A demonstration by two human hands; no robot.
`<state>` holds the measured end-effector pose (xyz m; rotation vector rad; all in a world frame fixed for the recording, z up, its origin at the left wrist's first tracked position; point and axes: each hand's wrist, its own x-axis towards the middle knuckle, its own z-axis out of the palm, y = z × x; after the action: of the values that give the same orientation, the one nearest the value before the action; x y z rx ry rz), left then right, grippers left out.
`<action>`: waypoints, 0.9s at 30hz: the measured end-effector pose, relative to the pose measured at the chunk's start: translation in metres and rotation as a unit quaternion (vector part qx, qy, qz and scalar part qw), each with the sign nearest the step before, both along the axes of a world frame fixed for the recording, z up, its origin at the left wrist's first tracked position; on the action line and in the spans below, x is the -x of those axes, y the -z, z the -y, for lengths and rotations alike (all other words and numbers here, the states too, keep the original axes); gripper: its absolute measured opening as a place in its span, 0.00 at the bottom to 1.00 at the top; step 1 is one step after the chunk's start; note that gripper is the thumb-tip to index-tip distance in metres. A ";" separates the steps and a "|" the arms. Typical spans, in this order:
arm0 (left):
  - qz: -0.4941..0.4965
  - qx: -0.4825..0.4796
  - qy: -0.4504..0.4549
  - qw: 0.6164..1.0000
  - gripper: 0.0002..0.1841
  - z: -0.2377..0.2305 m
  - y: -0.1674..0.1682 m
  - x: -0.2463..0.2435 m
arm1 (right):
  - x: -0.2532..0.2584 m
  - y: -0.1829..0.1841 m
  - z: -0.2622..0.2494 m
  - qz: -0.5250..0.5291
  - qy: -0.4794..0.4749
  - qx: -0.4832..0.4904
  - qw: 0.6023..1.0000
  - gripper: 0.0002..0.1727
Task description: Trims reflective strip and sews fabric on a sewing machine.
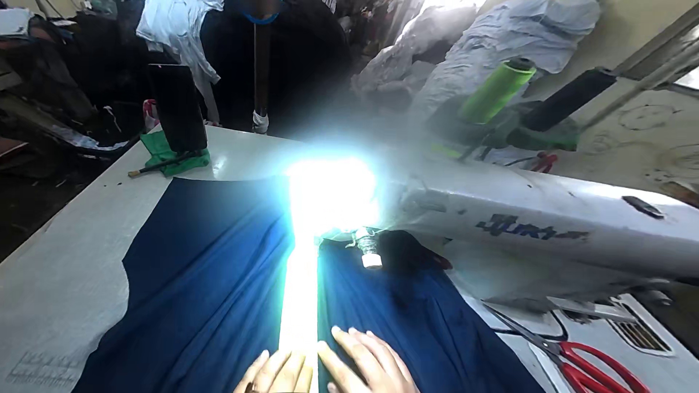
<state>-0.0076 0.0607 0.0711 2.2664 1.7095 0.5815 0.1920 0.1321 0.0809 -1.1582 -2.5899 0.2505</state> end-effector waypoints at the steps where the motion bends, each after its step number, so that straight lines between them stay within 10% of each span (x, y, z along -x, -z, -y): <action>1: 0.010 0.010 0.002 1.000 0.21 -0.007 0.000 0.003 | 0.001 0.001 -0.008 0.005 0.000 -0.005 1.000 0.20; 12: -0.021 0.093 0.043 0.995 0.29 -0.097 -0.005 0.026 | -0.002 0.012 -0.086 0.013 0.000 -0.019 1.000 0.27; 19: -0.010 -0.146 0.081 0.986 0.12 -0.052 0.012 0.026 | -0.062 0.012 -0.059 -0.008 0.058 -0.050 0.997 0.27; 27: 0.010 -0.112 0.112 0.987 0.15 -0.031 0.009 0.026 | -0.006 0.006 -0.005 -0.051 -0.048 -0.042 0.997 0.15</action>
<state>-0.0338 0.0915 0.0624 2.5517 1.4127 0.7760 0.1978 0.1366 0.0746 -0.9686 -2.5447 0.2137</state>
